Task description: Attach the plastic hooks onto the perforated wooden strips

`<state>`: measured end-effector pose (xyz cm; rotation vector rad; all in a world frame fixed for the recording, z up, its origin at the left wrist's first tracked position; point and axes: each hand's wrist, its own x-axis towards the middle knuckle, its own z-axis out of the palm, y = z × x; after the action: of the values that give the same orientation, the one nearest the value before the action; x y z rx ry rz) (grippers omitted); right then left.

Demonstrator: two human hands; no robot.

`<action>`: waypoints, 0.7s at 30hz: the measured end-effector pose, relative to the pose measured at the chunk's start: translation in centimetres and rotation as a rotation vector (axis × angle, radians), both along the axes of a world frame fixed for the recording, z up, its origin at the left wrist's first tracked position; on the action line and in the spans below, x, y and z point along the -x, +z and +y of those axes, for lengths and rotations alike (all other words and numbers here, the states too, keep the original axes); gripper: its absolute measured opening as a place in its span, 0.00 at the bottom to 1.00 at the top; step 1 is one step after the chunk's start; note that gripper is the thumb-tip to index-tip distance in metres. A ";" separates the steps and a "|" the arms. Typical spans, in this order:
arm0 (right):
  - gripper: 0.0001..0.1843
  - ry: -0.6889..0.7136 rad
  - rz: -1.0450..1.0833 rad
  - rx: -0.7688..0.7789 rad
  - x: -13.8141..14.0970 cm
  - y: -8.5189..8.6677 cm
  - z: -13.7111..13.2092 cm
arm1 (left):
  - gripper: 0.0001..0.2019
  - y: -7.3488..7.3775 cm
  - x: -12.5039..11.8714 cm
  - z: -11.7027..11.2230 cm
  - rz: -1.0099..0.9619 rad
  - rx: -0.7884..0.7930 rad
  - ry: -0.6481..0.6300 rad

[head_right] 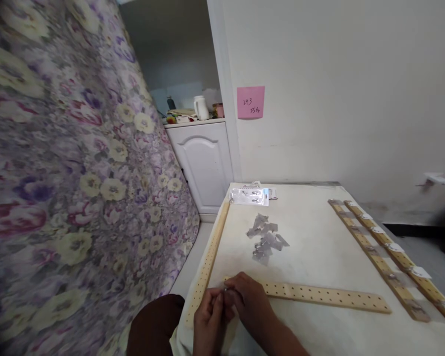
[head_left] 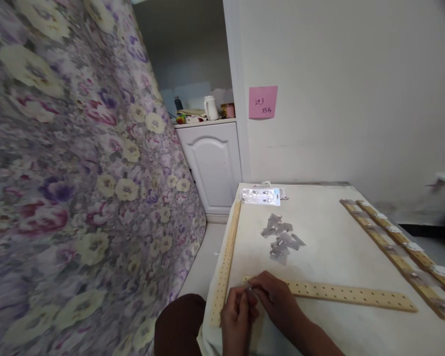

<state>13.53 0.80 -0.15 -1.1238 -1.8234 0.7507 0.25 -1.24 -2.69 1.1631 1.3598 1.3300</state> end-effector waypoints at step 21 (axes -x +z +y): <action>0.13 -0.172 0.182 0.291 -1.2 -2.0 0.2 | 0.19 -0.4 -0.3 -0.8 -0.358 0.198 -0.087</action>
<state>14.68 1.03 -2.17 -1.3322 -1.4772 1.0034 0.57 -2.09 -3.10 0.7968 1.1370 1.2396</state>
